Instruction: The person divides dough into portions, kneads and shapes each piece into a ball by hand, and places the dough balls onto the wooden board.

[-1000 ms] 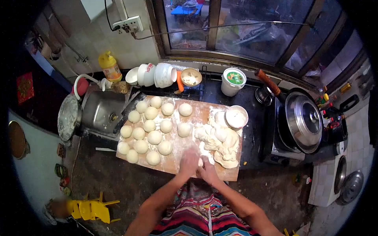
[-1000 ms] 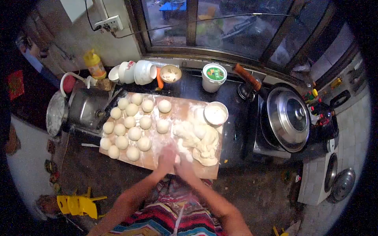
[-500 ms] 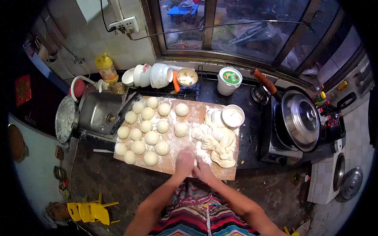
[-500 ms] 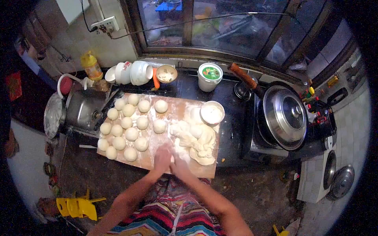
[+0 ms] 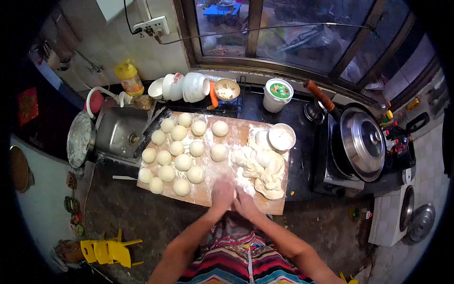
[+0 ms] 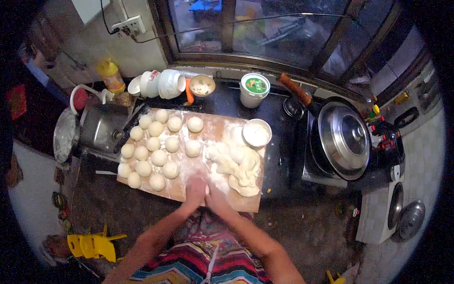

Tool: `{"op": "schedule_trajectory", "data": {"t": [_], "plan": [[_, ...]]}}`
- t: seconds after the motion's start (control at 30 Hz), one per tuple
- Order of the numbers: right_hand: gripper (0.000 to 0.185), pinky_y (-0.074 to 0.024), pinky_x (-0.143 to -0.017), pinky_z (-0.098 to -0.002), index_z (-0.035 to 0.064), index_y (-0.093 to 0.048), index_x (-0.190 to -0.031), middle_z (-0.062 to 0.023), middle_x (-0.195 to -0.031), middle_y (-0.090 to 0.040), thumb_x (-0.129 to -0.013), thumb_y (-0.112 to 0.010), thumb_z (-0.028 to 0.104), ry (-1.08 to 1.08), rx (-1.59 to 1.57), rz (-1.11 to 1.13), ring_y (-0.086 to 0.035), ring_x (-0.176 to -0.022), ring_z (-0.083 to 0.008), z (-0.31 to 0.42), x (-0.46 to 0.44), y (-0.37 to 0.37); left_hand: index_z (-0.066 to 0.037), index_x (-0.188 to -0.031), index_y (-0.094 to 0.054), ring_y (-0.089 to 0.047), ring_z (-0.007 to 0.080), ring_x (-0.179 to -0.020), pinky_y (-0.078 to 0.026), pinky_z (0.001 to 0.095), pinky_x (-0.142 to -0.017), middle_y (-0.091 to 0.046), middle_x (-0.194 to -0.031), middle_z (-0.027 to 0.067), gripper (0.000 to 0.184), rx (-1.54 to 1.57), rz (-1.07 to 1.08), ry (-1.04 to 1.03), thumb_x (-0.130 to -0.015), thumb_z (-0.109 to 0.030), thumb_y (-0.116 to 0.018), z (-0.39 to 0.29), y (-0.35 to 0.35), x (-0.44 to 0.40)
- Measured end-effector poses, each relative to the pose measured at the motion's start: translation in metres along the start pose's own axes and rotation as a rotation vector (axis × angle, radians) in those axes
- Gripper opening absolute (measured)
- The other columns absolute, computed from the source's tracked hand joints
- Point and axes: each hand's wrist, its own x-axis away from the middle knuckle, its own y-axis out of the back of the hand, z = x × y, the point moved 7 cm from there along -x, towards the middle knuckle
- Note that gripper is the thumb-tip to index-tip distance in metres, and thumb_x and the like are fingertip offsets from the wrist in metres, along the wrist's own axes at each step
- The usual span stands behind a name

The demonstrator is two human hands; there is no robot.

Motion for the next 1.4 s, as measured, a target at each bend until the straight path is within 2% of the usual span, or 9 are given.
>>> {"op": "schedule_trajectory", "data": {"t": [0.13, 0.27, 0.47, 0.57, 0.67, 0.97, 1.07, 1.23, 1.4], "plan": [[0.039, -0.0466, -0.083, -0.0487, 0.0014, -0.048, -0.122, -0.0285, -0.105, -0.058, -0.087, -0.057, 0.015, 0.400, 0.070, -0.012, -0.056, -0.099, -0.0442, 0.001, 0.037, -0.032, 0.001, -0.101, -0.062, -0.055, 0.0373, -0.110, -0.040, 0.0481, -0.097, -0.062, -0.109, 0.0208, 0.023, 0.131, -0.252, 0.075, -0.090, -0.013, -0.048, -0.014, 0.022, 0.040], [0.049, -0.0494, -0.075, -0.0480, 0.0016, -0.044, -0.129, -0.0259, -0.100, -0.060, -0.086, -0.061, 0.020, -0.035, 0.008, -0.104, -0.061, -0.088, -0.0433, 0.006, 0.008, -0.015, 0.005, -0.106, -0.059, -0.052, 0.0410, -0.112, -0.037, 0.0505, -0.100, -0.058, -0.117, 0.0258, 0.028, 0.075, -0.257, 0.110, -0.092, -0.015, -0.047, 0.021, 0.014, -0.006], [0.053, -0.0502, -0.072, -0.0479, 0.0018, -0.041, -0.131, -0.0260, -0.098, -0.061, -0.086, -0.061, 0.020, -0.091, -0.160, -0.024, -0.061, -0.082, -0.0441, 0.015, -0.016, 0.005, 0.005, -0.105, -0.062, -0.052, 0.0389, -0.111, -0.037, 0.0488, -0.099, -0.060, -0.115, 0.0238, 0.033, 0.188, -0.209, 0.313, -0.094, -0.021, -0.044, 0.036, -0.004, -0.015], [0.052, -0.0503, -0.072, -0.0490, 0.0020, -0.041, -0.131, -0.0267, -0.097, -0.061, -0.085, -0.061, 0.017, 0.300, 0.041, -0.127, -0.060, -0.081, -0.0453, 0.026, 0.014, 0.000, 0.003, -0.107, -0.061, -0.054, 0.0363, -0.109, -0.037, 0.0460, -0.100, -0.061, -0.114, 0.0207, 0.032, 0.207, -0.139, 0.179, -0.093, -0.020, -0.043, -0.004, 0.020, 0.019], [0.053, -0.0500, -0.075, -0.0496, 0.0030, -0.042, -0.131, -0.0268, -0.098, -0.060, -0.082, -0.061, 0.014, 0.320, 0.161, -0.022, -0.059, -0.086, -0.0459, 0.030, 0.005, -0.015, 0.001, -0.115, -0.058, -0.048, 0.0385, -0.117, -0.036, 0.0445, -0.103, -0.055, -0.122, 0.0205, 0.035, 0.397, -0.191, 0.461, -0.098, -0.020, -0.035, 0.033, 0.006, 0.026], [0.057, -0.0483, -0.088, -0.0419, 0.0044, -0.040, -0.135, -0.0209, -0.115, -0.056, -0.082, -0.062, 0.009, 0.365, 0.029, -0.079, -0.059, -0.100, -0.0386, 0.008, 0.022, -0.017, 0.005, -0.133, -0.039, -0.038, 0.0473, -0.123, -0.031, 0.0511, -0.106, -0.041, -0.130, 0.0290, 0.055, 0.296, -0.227, 0.219, -0.085, -0.015, -0.057, -0.028, 0.037, 0.070], [0.049, -0.0459, -0.090, -0.0426, 0.0029, -0.043, -0.133, -0.0246, -0.114, -0.056, -0.087, -0.055, 0.013, 0.022, -0.319, 0.088, -0.057, -0.103, -0.0395, 0.019, 0.025, -0.001, 0.004, -0.129, -0.042, -0.040, 0.0462, -0.121, -0.032, 0.0517, -0.104, -0.043, -0.126, 0.0268, 0.054, 0.369, -0.130, 0.357, -0.082, -0.015, -0.060, -0.023, 0.041, 0.053], [0.046, -0.0481, -0.085, -0.0349, 0.0026, -0.042, -0.130, -0.0173, -0.108, -0.060, -0.089, -0.058, 0.015, 0.103, -0.006, -0.350, -0.060, -0.097, -0.0245, -0.007, 0.013, 0.042, 0.002, -0.123, -0.050, -0.045, 0.0442, -0.118, -0.039, 0.0485, -0.099, -0.049, -0.121, 0.0237, 0.050, 0.141, -0.128, -0.128, -0.077, -0.009, -0.066, -0.032, 0.041, 0.004], [0.031, -0.0461, -0.090, -0.0342, 0.0008, -0.051, -0.122, -0.0171, -0.103, -0.064, -0.096, -0.048, 0.017, -0.054, -0.227, -0.113, -0.061, -0.100, -0.0262, -0.039, 0.025, 0.050, 0.005, -0.125, -0.049, -0.048, 0.0387, -0.118, -0.037, 0.0411, -0.103, -0.053, -0.124, 0.0246, 0.039, 0.665, -0.114, 0.611, -0.091, -0.014, -0.050, 0.032, 0.029, 0.041]]}}
